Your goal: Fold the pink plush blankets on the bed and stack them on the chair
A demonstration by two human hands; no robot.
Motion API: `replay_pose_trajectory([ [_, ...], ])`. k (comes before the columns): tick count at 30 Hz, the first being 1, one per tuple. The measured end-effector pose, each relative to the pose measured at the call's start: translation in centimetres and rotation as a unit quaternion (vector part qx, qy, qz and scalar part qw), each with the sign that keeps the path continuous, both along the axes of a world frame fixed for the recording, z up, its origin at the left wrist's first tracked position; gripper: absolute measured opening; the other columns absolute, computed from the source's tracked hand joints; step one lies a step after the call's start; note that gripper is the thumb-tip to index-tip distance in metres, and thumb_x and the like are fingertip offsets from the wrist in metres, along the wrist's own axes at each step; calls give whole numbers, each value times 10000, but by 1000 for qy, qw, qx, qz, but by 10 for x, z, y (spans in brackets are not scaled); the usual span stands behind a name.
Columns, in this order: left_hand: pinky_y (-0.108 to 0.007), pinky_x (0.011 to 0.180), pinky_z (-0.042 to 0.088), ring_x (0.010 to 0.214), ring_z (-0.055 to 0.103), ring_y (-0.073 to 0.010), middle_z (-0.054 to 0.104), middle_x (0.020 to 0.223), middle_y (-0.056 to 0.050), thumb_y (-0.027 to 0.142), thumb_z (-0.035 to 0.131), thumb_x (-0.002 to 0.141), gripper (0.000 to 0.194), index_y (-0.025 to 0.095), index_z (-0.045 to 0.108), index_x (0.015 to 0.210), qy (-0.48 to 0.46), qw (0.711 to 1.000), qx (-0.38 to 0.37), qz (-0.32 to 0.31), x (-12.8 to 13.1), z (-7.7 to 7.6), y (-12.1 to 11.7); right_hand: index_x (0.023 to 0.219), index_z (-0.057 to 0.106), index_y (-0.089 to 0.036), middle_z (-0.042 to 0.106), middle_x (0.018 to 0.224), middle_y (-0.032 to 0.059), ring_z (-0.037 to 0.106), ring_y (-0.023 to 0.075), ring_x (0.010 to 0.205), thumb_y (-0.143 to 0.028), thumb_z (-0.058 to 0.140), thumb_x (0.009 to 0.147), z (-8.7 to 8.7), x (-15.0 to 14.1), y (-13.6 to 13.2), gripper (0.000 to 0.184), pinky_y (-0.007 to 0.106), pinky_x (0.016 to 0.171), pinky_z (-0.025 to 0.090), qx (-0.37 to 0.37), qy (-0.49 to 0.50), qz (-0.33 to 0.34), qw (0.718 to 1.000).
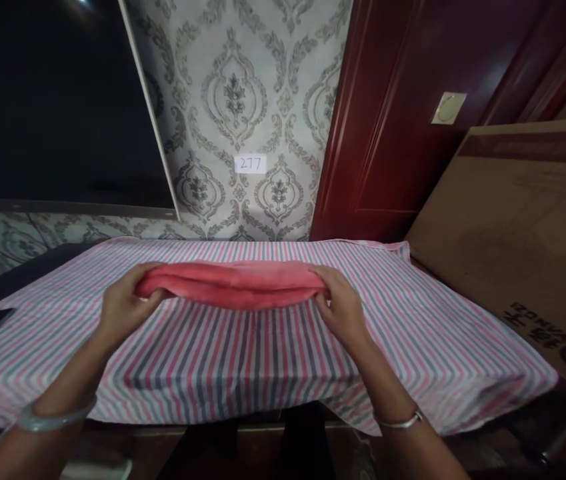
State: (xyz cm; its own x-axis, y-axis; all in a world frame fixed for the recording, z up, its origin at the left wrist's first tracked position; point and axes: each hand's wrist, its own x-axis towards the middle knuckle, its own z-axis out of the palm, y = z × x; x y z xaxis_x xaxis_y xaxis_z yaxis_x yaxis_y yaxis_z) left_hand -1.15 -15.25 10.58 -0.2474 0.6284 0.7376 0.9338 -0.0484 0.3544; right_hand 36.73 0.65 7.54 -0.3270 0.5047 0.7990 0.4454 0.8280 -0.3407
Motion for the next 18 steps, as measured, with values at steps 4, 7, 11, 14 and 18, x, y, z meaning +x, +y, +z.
replay_pose_trajectory([
  [4, -310, 905, 529, 943, 685, -206, 755, 1037, -21, 415, 599, 773, 395, 195, 685, 1090, -44, 997, 54, -12, 11, 55, -1, 1198, 667, -239, 711, 1166, 68, 655, 283, 1101, -257, 533, 811, 53, 6, -6, 410, 466, 1012, 515, -1, 65, -36, 997],
  [7, -284, 864, 515, 876, 649, -169, 746, 970, -15, 428, 637, 762, 391, 165, 702, 1045, -53, 993, 96, -41, 19, 89, -2, 1179, 667, -237, 704, 1155, 61, 654, 262, 1072, -288, 571, 829, 88, 13, -13, 367, 445, 979, 524, 16, 123, -36, 992],
  [11, -259, 764, 502, 773, 589, -131, 711, 862, 2, 430, 674, 740, 393, 142, 709, 1005, -102, 987, 96, -81, 26, 116, 0, 1120, 696, -252, 707, 1076, 41, 661, 239, 987, -298, 616, 832, 119, 19, -14, 303, 437, 932, 536, 6, 190, -23, 982],
  [14, -279, 731, 498, 731, 560, -130, 672, 799, -2, 427, 706, 712, 398, 119, 699, 964, -170, 979, 53, -103, 23, 123, 12, 1055, 721, -242, 718, 1054, 38, 657, 228, 961, -316, 639, 807, 125, 18, 2, 272, 428, 921, 531, -59, 218, -16, 974],
  [18, -286, 651, 484, 674, 563, -149, 635, 736, -14, 447, 737, 636, 366, 150, 683, 844, -286, 947, -45, -139, 7, 110, 47, 980, 741, -192, 734, 985, 57, 650, 216, 898, -403, 668, 746, 101, 5, 43, 324, 404, 873, 526, -191, 239, 3, 952],
])
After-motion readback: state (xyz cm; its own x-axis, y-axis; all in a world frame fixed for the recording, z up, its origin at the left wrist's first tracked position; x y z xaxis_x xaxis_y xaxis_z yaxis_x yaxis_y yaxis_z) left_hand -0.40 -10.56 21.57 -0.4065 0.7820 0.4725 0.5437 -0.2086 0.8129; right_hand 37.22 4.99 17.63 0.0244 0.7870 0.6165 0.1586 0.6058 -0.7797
